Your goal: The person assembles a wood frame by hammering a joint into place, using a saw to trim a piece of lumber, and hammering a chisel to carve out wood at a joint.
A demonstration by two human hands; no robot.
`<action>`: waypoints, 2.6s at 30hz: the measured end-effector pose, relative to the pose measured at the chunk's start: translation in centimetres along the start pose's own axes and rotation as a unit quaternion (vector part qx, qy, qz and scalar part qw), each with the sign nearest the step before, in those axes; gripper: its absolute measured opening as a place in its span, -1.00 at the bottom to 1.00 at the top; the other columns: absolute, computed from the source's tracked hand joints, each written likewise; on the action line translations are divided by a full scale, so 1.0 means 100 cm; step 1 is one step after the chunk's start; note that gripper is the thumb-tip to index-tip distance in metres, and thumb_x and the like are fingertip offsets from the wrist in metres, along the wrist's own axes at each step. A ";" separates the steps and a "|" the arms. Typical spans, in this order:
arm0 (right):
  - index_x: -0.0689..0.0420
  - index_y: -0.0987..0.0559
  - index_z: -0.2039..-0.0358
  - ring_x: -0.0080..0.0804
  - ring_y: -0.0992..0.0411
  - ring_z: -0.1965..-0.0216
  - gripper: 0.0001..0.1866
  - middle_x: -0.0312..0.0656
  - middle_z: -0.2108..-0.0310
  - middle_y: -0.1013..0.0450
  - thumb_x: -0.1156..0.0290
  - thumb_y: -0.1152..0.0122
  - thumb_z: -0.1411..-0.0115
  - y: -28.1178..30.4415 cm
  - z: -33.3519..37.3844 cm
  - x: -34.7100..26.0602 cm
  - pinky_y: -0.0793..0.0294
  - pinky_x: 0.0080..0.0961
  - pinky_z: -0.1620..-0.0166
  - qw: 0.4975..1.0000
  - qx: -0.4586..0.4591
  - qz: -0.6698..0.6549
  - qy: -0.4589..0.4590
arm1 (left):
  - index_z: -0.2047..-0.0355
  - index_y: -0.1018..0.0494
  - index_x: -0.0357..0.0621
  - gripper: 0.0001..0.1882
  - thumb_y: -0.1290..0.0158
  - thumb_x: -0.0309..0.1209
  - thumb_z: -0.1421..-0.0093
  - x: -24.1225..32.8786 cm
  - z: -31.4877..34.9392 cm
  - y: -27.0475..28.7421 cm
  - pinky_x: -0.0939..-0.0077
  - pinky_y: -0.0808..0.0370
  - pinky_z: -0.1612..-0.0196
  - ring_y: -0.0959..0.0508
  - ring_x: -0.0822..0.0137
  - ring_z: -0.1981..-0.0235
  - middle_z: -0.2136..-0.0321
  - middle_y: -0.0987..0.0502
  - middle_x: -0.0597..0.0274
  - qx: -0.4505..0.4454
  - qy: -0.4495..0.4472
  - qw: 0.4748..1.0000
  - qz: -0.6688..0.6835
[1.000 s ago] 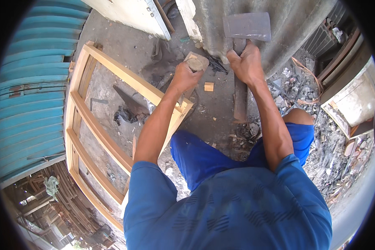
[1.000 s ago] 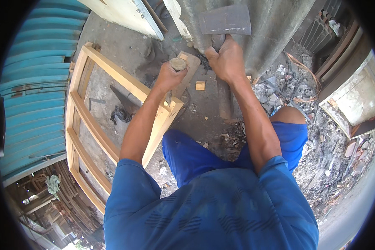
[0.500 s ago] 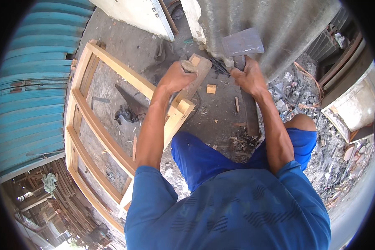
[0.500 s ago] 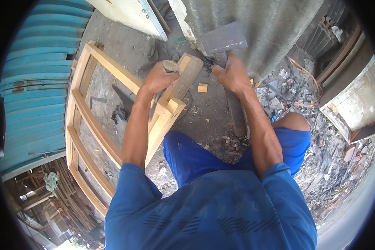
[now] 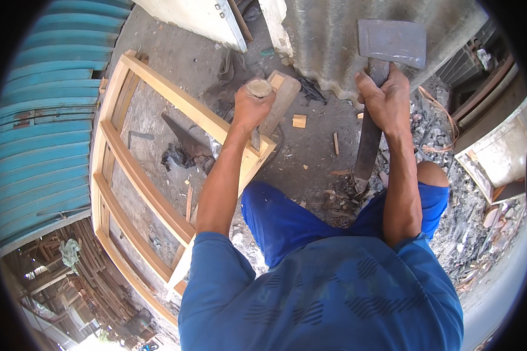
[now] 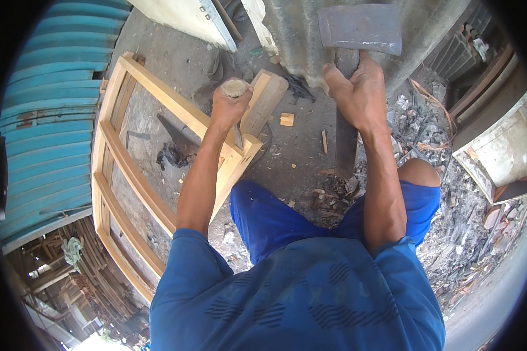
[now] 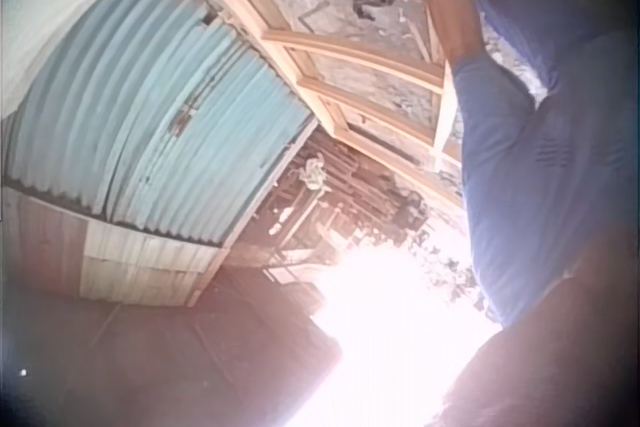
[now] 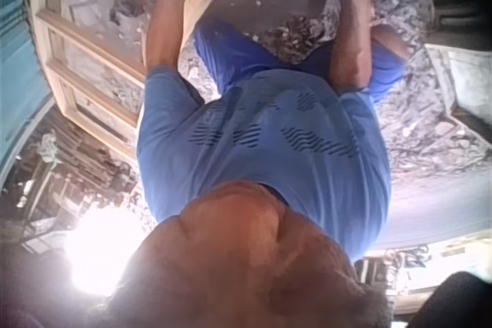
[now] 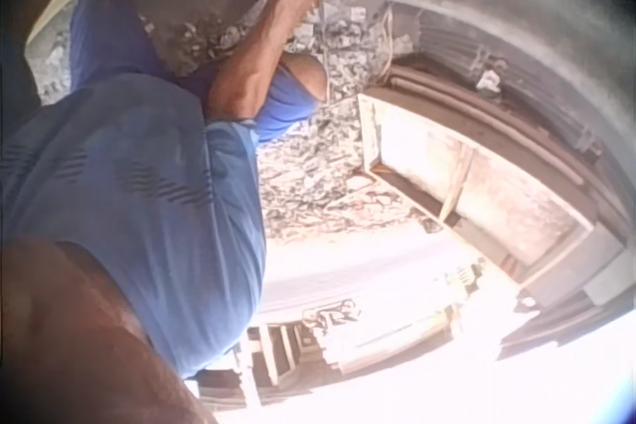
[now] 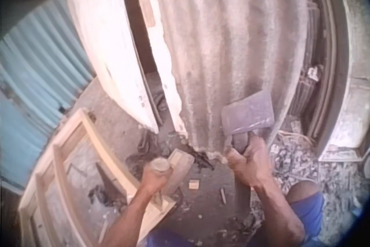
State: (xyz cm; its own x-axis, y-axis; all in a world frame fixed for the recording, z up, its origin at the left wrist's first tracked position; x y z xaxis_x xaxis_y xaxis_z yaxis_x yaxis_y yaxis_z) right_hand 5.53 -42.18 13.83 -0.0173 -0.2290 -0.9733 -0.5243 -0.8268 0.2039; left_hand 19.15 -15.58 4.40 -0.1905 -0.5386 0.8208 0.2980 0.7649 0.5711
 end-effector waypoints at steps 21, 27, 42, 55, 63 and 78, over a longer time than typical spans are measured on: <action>0.41 -0.43 -0.01 0.19 -0.50 0.08 -0.49 0.31 0.20 -0.51 0.38 -0.25 -0.09 -0.091 0.036 0.044 -0.45 -0.09 0.03 0.941 -0.270 0.205 0.012 | 0.35 -0.55 -0.21 -0.92 -0.16 -0.49 -0.14 0.022 0.014 0.030 0.48 -0.49 0.45 -0.55 0.39 0.56 0.54 -0.58 0.21 -0.021 0.061 0.996 0.066; 0.40 -0.48 0.06 0.03 -0.55 0.18 -0.56 0.23 0.22 -0.54 0.38 -0.32 -0.13 -0.062 0.041 -0.010 -0.46 -0.26 0.07 0.973 -0.186 0.121 0.058 | 0.28 -0.47 -0.22 -0.95 -0.07 -0.58 -0.24 0.032 0.045 0.083 0.57 -0.42 0.52 -0.49 0.49 0.61 0.61 -0.48 0.31 0.107 -0.023 0.982 0.151; 0.32 -0.51 0.13 0.18 -0.52 0.28 -0.65 0.18 0.37 -0.53 0.36 -0.27 -0.15 -0.136 0.077 -0.080 -0.47 -0.06 0.22 0.832 -0.382 0.339 0.216 | 0.30 -0.51 -0.24 -0.84 -0.13 -0.62 -0.07 -0.020 0.110 0.075 0.52 -0.51 0.43 -0.60 0.42 0.52 0.42 -0.61 0.24 0.082 -0.096 0.986 0.107; 0.42 -0.47 0.04 0.02 -0.55 0.18 -0.55 0.22 0.24 -0.55 0.40 -0.30 -0.13 -0.007 0.076 -0.085 -0.46 -0.24 0.03 0.950 -0.303 0.025 0.076 | 0.20 -0.53 -0.23 -0.84 -0.15 -0.40 -0.27 0.002 0.100 0.099 0.60 -0.46 0.45 -0.52 0.50 0.53 0.52 -0.56 0.28 0.367 -0.076 0.923 0.083; 0.42 -0.48 0.04 -0.06 -0.52 0.06 -0.56 0.19 0.13 -0.53 0.41 -0.28 -0.13 0.041 0.054 -0.069 -0.43 -0.28 -0.04 0.964 -0.198 -0.129 0.123 | -0.40 0.03 -0.21 -0.04 -0.20 -0.24 -0.07 -0.060 0.146 0.008 0.12 -0.54 -0.02 -0.60 -0.08 0.04 0.05 -0.56 -0.22 -0.257 0.222 0.775 -0.533; 0.20 -0.49 0.31 -0.61 -0.34 0.65 -0.87 -0.28 0.57 -0.40 0.43 -0.24 -0.24 -0.028 0.058 -0.006 -0.31 -0.56 0.58 0.946 -0.304 -0.104 -0.027 | 0.00 -0.58 -0.12 -0.64 0.00 -0.33 -0.25 -0.065 0.136 -0.047 0.20 -0.64 0.16 -0.66 0.10 0.07 -0.03 -0.57 0.01 -0.080 0.303 0.840 -0.443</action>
State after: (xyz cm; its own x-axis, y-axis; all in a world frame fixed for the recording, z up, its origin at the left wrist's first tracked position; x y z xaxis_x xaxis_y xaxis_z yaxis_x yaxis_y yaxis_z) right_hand 2.08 -36.71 13.22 -0.0197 -0.0165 -0.9997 0.0665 -0.9977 0.0152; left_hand 6.28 -10.90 -3.47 0.0932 -0.9893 -0.1120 0.4221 -0.0626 0.9044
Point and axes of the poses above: each hand's wrist, its own z-axis away from the middle knuckle, its own y-axis out of the back of the hand, x = y × z, the point moved 5 cm from there along -z, towards the middle knuckle
